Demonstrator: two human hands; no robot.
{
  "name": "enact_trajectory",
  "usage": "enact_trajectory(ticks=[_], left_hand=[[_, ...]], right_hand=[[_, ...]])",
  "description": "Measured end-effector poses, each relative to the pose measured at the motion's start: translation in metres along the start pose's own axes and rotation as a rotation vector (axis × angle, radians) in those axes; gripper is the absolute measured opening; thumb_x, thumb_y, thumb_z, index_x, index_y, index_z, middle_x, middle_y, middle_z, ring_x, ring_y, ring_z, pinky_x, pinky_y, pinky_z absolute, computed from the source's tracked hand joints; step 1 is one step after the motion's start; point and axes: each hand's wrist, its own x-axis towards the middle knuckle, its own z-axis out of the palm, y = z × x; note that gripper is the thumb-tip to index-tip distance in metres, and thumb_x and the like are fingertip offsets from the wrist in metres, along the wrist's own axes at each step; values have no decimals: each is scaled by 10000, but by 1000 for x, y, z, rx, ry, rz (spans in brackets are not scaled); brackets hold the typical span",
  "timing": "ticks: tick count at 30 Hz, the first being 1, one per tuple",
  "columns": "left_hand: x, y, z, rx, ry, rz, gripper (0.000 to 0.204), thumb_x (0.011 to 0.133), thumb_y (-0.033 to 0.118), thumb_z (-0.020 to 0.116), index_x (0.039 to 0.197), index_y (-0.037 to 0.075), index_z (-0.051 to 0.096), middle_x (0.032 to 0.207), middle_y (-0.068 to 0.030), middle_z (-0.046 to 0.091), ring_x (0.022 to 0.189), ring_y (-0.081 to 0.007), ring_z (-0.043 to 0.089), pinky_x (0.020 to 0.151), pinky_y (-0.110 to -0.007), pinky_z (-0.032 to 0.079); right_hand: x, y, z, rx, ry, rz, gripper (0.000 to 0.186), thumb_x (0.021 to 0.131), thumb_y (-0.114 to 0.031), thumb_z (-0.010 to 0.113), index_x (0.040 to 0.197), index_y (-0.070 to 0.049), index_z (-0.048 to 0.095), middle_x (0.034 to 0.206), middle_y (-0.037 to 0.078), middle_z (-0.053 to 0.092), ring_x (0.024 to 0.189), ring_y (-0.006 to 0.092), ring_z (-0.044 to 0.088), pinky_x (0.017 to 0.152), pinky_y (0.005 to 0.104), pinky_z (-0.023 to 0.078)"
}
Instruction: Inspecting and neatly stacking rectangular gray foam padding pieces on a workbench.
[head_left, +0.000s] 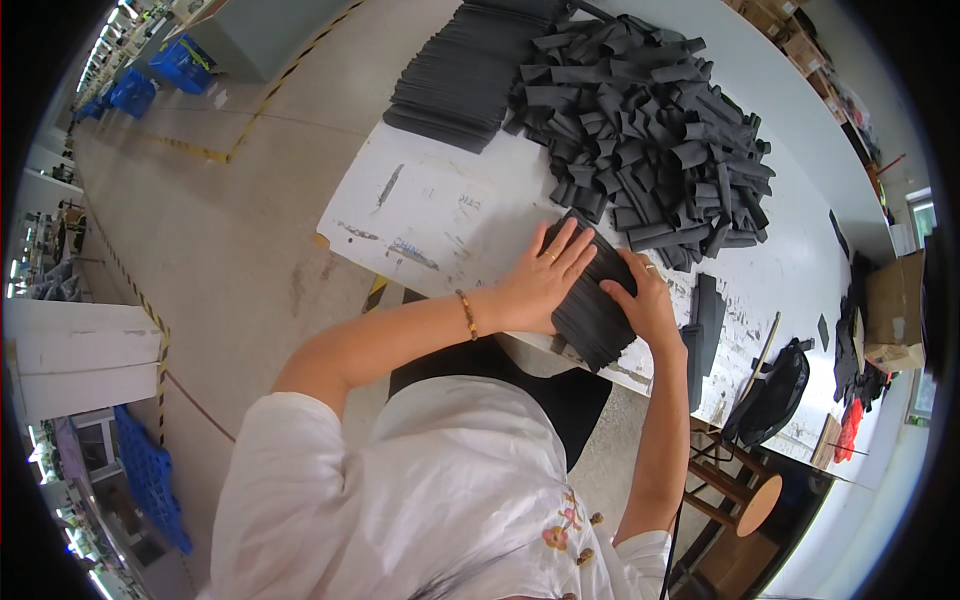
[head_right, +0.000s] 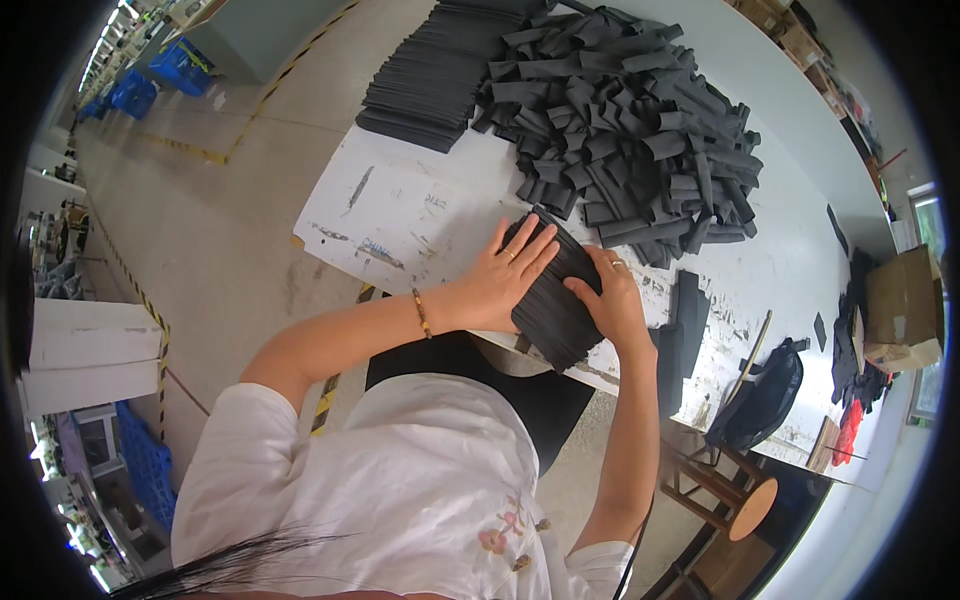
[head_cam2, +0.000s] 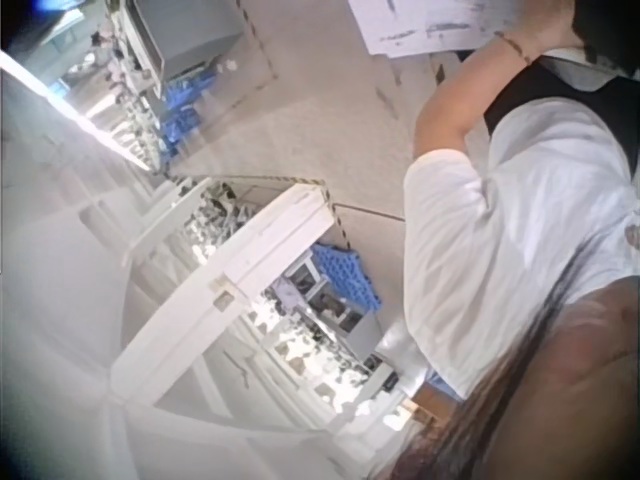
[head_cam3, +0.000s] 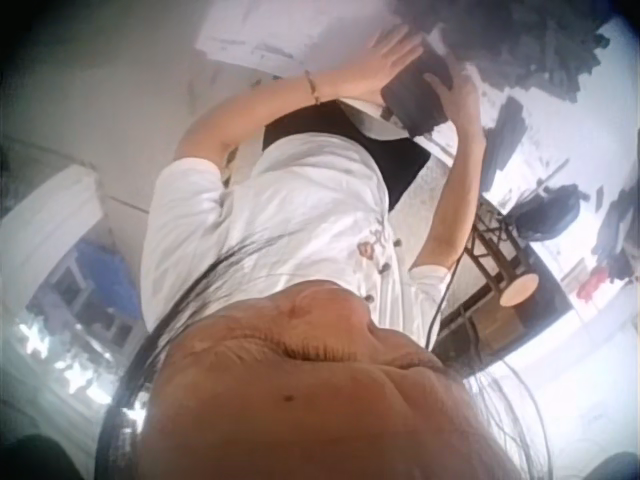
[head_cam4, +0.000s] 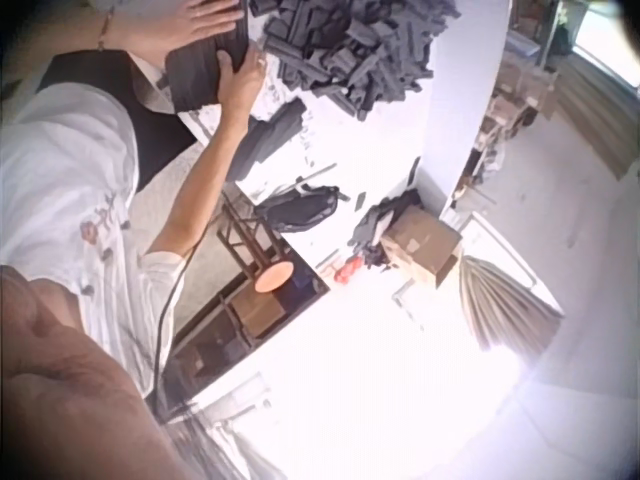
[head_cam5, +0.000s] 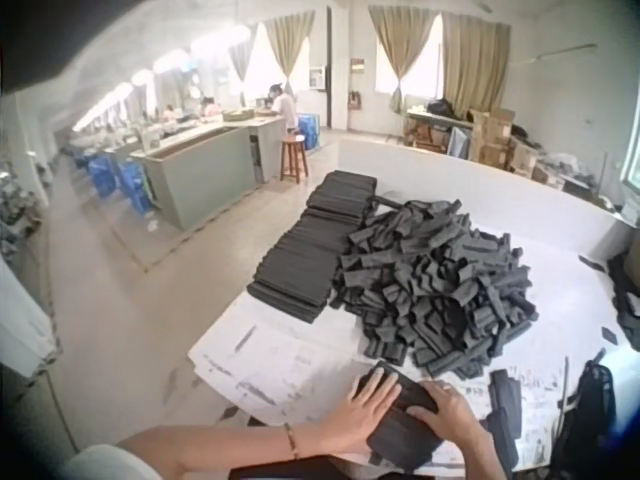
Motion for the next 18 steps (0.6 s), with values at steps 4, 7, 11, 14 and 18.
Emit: enact_trajectory(ticks=[4,7,11,14,18], left_hand=[[2,0,-1,7,-68,-2,1086,710,551,737,1452,-110,301,1560,-296,188,1464,-472,124,1130,-663,122],[1,0,4,-1,-58,-14,1112,688,568,747,1463,-92,298,1564,-290,185,1466,-472,117,1122,-679,111],[15,-1,-3,48,-135,-33,1143,642,567,770,1480,-50,296,1579,-254,185,1479,-434,119,1140,-665,76],[43,-12,-26,233,-270,181,1138,625,536,783,1488,-23,295,1587,-222,191,1493,-376,129,1170,-624,59],[61,-40,-6,-83,-239,345,1122,559,474,819,1463,6,346,1526,-196,306,1462,-335,233,1196,-568,60]], right_hand=[[-2,1,2,-33,1,20,486,846,-212,726,1253,-19,542,1156,216,604,1048,415,583,890,442,473],[-6,4,3,-46,-29,45,509,880,-254,689,1294,-23,505,1195,219,584,1095,419,555,927,455,448],[-16,1,9,-87,-72,97,711,916,-494,590,1365,31,420,1287,239,526,1200,410,489,1010,479,377],[-24,-13,20,-338,-46,53,934,865,-663,533,1376,100,360,1316,266,489,1226,421,459,1033,497,347],[-21,-16,24,-444,-44,66,1076,805,-746,528,1388,133,315,1306,287,485,1207,442,469,996,507,362]])
